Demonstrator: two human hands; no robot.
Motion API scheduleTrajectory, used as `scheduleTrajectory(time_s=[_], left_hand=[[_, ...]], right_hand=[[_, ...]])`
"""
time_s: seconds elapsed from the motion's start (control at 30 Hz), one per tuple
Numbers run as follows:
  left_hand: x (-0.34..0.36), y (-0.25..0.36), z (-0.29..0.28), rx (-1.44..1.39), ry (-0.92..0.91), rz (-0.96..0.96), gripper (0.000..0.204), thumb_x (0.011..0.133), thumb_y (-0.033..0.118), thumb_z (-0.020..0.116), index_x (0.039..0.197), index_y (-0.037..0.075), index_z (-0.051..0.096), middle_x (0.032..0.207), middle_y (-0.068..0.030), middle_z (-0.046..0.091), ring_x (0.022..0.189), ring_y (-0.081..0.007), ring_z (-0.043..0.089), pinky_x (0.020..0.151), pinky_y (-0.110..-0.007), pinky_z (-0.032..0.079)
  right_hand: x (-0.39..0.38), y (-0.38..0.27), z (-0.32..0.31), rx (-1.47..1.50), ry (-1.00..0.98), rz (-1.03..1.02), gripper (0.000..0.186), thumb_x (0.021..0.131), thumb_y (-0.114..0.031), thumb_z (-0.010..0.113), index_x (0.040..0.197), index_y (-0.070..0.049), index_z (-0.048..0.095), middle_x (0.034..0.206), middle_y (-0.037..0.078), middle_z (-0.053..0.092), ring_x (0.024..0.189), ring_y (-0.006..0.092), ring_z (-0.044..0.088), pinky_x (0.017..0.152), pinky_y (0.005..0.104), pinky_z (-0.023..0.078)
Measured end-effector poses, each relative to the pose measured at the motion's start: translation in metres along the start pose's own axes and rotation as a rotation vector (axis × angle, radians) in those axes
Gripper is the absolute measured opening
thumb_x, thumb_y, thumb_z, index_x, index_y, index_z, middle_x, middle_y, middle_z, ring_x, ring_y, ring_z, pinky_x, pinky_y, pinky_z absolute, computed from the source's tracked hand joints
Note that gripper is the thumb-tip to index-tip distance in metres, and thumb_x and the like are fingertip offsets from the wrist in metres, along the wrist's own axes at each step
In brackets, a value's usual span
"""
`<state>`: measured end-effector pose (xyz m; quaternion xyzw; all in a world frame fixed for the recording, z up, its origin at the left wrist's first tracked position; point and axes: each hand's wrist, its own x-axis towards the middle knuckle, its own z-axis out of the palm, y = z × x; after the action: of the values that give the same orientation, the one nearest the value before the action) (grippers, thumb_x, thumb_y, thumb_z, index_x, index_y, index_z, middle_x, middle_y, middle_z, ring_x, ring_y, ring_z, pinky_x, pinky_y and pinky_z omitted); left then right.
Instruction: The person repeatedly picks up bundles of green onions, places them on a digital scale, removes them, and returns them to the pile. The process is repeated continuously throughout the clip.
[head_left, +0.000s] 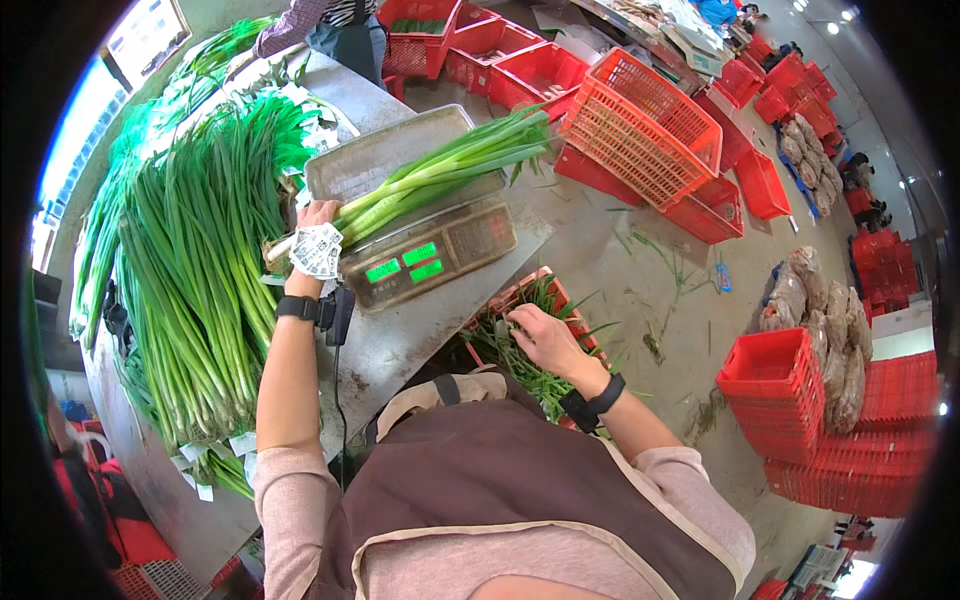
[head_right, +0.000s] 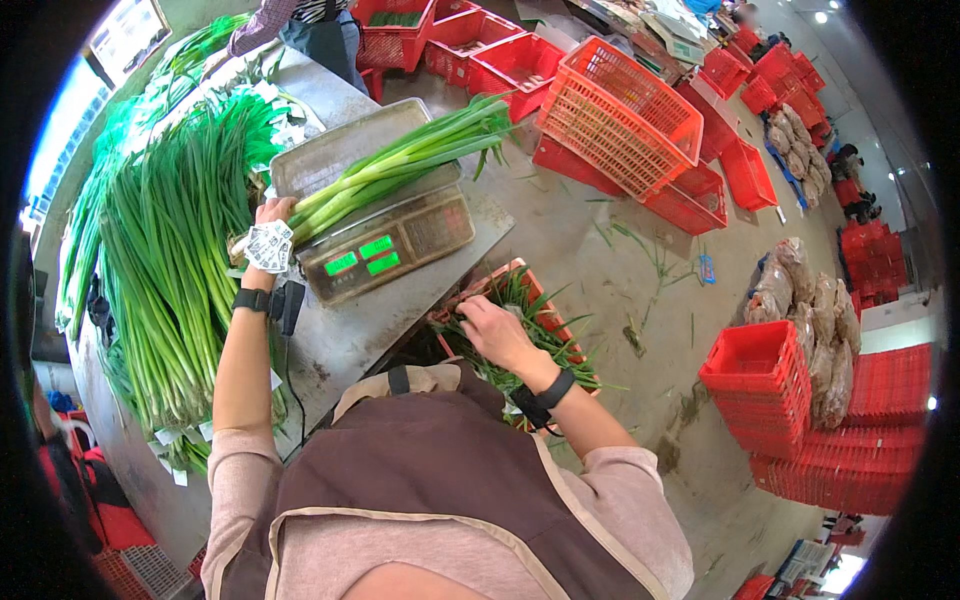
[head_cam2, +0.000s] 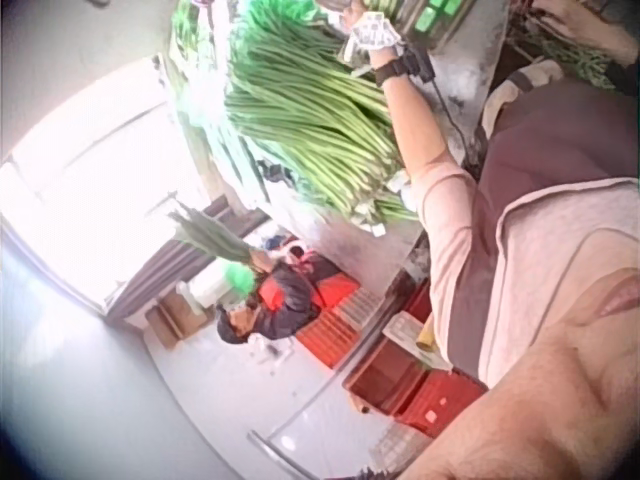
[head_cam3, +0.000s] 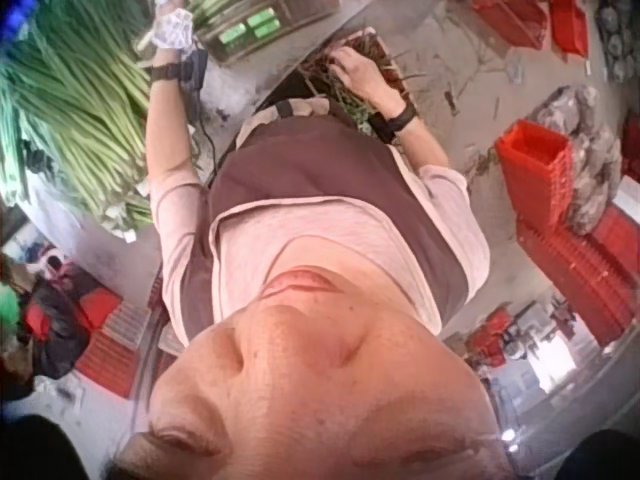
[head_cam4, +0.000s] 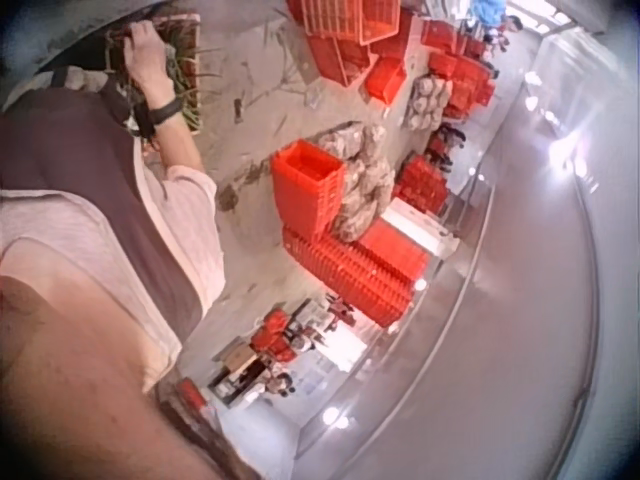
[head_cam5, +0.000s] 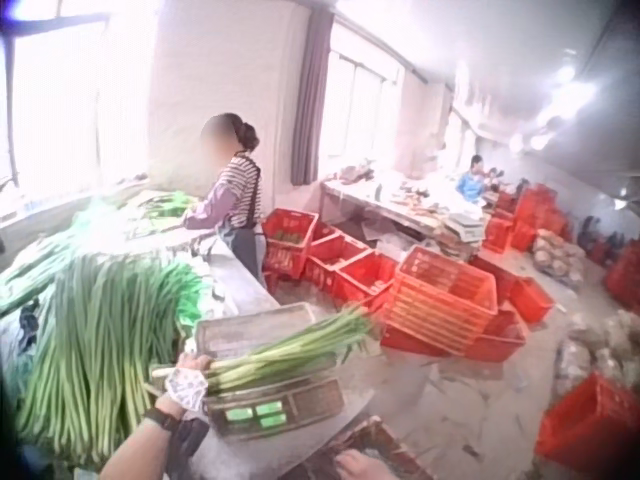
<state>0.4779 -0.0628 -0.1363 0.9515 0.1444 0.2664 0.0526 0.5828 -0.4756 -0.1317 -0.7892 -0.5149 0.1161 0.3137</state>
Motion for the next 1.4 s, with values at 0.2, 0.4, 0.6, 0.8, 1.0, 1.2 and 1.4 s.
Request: scheduleTrajectory(time_s=[0.2, 0.4, 0.6, 0.8, 1.0, 1.2, 1.4], left_hand=[[-0.01, 0.02, 0.002, 0.175, 0.043, -0.244, 0.047, 0.085, 0.003, 0.048, 0.132, 0.005, 0.044, 0.13, -0.0184, 0.049, 0.123, -0.0366, 0.043, 0.099, -0.046, 0.039], [-0.068, 0.112, -0.046, -0.711, -0.116, -0.51, 0.016, 0.088, 0.006, 0.054, 0.102, 0.001, 0.061, 0.091, -0.0185, 0.066, 0.086, -0.0356, 0.063, 0.077, -0.04, 0.05], [-0.106, 0.148, -0.046, -0.514, -0.554, -0.364, 0.02, 0.087, 0.019, 0.058, 0.099, 0.004, 0.064, 0.09, -0.0169, 0.066, 0.086, -0.035, 0.063, 0.074, -0.041, 0.051], [-0.127, 0.149, -0.057, -0.535, -0.652, -0.391, 0.025, 0.085, 0.024, 0.06, 0.1, 0.005, 0.063, 0.087, -0.0163, 0.066, 0.081, -0.0341, 0.064, 0.07, -0.041, 0.051], [-0.138, 0.154, -0.058, -0.535, -0.638, -0.437, 0.028, 0.086, 0.024, 0.061, 0.107, 0.006, 0.063, 0.088, -0.0131, 0.068, 0.082, -0.0275, 0.067, 0.072, -0.035, 0.052], [-0.139, 0.157, -0.053, -0.551, -0.564, -0.393, 0.028, 0.087, 0.022, 0.061, 0.11, 0.005, 0.06, 0.087, -0.0118, 0.068, 0.078, -0.0254, 0.066, 0.07, -0.034, 0.052], [-0.135, 0.151, -0.059, -0.523, -0.6, -0.439, 0.031, 0.087, 0.023, 0.06, 0.11, 0.003, 0.06, 0.088, -0.0149, 0.067, 0.083, -0.0315, 0.065, 0.073, -0.038, 0.051]], right_hand=[[-0.005, 0.045, -0.012, -0.045, -0.008, 0.019, 0.015, 0.082, -0.013, 0.064, 0.088, -0.001, 0.059, 0.092, 0.014, 0.059, 0.082, 0.0347, 0.06, 0.068, 0.0426, 0.049], [0.066, 0.074, -0.034, -0.266, -0.092, 0.086, 0.027, 0.078, -0.026, 0.071, 0.075, -0.002, 0.059, 0.077, 0.013, 0.059, 0.078, 0.0344, 0.057, 0.069, 0.0418, 0.048], [0.171, 0.04, -0.03, -0.281, 0.137, -0.411, 0.079, 0.063, -0.025, 0.081, 0.128, -0.004, 0.042, 0.124, 0.018, 0.045, 0.115, 0.0364, 0.045, 0.096, 0.0429, 0.039], [0.234, 0.01, -0.013, -0.406, -0.029, -0.554, 0.108, 0.056, -0.027, 0.085, 0.144, -0.008, 0.026, 0.144, 0.018, 0.032, 0.133, 0.0382, 0.03, 0.107, 0.0485, 0.029], [0.299, 0.011, -0.001, -0.622, -0.304, -0.558, 0.097, 0.062, -0.025, 0.08, 0.143, -0.012, 0.029, 0.143, 0.016, 0.036, 0.135, 0.0351, 0.03, 0.104, 0.0579, 0.029], [0.333, -0.002, 0.012, -0.554, -0.521, -0.402, 0.056, 0.067, -0.017, 0.065, 0.12, -0.005, 0.051, 0.115, 0.018, 0.059, 0.108, 0.0351, 0.056, 0.092, 0.0503, 0.043], [0.366, -0.015, -0.043, -0.529, -0.43, -0.33, 0.036, 0.066, -0.02, 0.067, 0.095, 0.001, 0.066, 0.094, 0.023, 0.066, 0.087, 0.0343, 0.065, 0.074, 0.0401, 0.052]])
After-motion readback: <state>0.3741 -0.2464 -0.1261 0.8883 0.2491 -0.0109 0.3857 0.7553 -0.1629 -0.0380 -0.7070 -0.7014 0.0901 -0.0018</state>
